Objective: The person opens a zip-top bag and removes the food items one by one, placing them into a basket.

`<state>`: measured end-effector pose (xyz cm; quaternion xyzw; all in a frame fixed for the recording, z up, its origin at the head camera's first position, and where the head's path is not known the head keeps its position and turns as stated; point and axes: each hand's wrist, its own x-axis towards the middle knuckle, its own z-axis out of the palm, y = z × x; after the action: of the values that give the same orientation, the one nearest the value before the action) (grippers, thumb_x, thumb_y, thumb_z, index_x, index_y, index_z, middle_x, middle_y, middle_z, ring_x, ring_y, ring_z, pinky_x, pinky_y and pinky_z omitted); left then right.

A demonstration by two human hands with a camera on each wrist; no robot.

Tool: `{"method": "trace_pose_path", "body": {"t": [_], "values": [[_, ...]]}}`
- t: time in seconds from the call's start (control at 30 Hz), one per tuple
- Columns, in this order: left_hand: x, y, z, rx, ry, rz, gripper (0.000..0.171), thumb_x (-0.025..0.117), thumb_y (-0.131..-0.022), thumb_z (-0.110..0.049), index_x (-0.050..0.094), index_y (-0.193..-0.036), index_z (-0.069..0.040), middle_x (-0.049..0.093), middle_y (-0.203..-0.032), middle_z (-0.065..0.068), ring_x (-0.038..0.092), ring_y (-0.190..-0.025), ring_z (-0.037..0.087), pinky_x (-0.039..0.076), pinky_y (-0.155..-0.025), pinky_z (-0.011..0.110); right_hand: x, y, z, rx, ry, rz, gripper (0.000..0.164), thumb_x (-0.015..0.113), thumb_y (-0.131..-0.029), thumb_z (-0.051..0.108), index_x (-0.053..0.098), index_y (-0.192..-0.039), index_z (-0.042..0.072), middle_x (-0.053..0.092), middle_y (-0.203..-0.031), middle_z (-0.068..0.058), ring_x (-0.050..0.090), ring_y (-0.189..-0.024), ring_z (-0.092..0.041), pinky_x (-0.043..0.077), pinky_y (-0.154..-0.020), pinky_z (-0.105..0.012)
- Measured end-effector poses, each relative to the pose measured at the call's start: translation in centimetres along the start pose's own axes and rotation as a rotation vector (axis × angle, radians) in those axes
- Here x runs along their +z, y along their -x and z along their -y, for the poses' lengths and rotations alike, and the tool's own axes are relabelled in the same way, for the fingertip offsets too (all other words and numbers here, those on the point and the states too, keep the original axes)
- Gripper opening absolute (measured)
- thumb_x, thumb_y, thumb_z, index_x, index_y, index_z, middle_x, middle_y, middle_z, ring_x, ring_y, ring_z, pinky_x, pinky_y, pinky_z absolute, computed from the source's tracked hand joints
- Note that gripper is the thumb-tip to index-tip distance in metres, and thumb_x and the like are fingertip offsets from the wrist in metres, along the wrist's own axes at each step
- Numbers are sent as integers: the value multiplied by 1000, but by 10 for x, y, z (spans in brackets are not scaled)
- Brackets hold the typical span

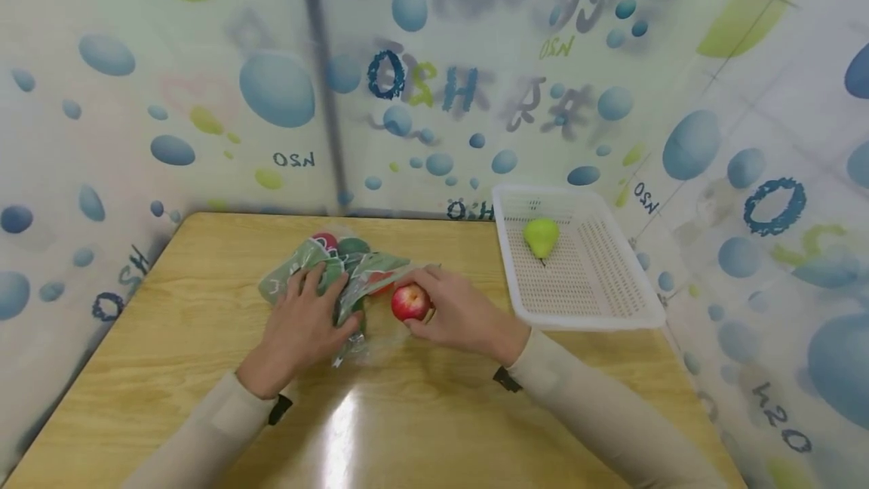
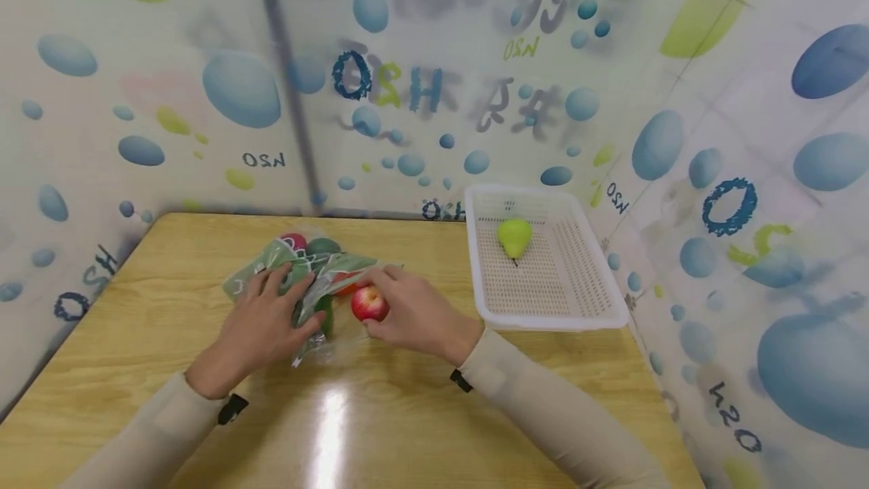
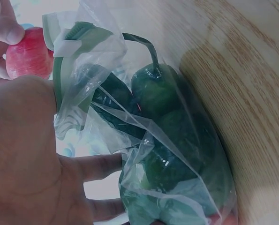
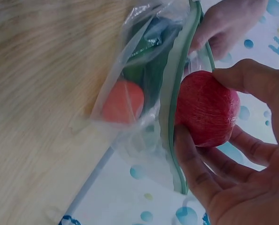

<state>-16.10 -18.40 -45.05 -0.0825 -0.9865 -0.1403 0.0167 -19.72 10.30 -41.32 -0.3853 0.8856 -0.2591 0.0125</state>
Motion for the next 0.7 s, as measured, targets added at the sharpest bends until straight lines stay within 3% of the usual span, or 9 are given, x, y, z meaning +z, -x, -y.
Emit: {"method": "trace_pose_path", "body": {"t": [0.43,0.7], "values": [[1,-1,3,-4,-9,16,77,65,-112,-53,55,-173,-8,37,-182,38,40,-163,67,42,-128,84,-25,4,-16,-34,-57,-146,59,94,-98,16,65,-149,8,73,-144,-11,75,-116,-21,71,-96,-37],[0,-1,4,-13,-2,20,77,64,-112,-54,54,-173,-8,36,-182,37,39,-163,67,42,-128,84,-47,2,-35,-35,-2,-247,60,93,-97,15,65,-149,2,77,-143,-14,81,-116,-26,73,-93,-41]]}}
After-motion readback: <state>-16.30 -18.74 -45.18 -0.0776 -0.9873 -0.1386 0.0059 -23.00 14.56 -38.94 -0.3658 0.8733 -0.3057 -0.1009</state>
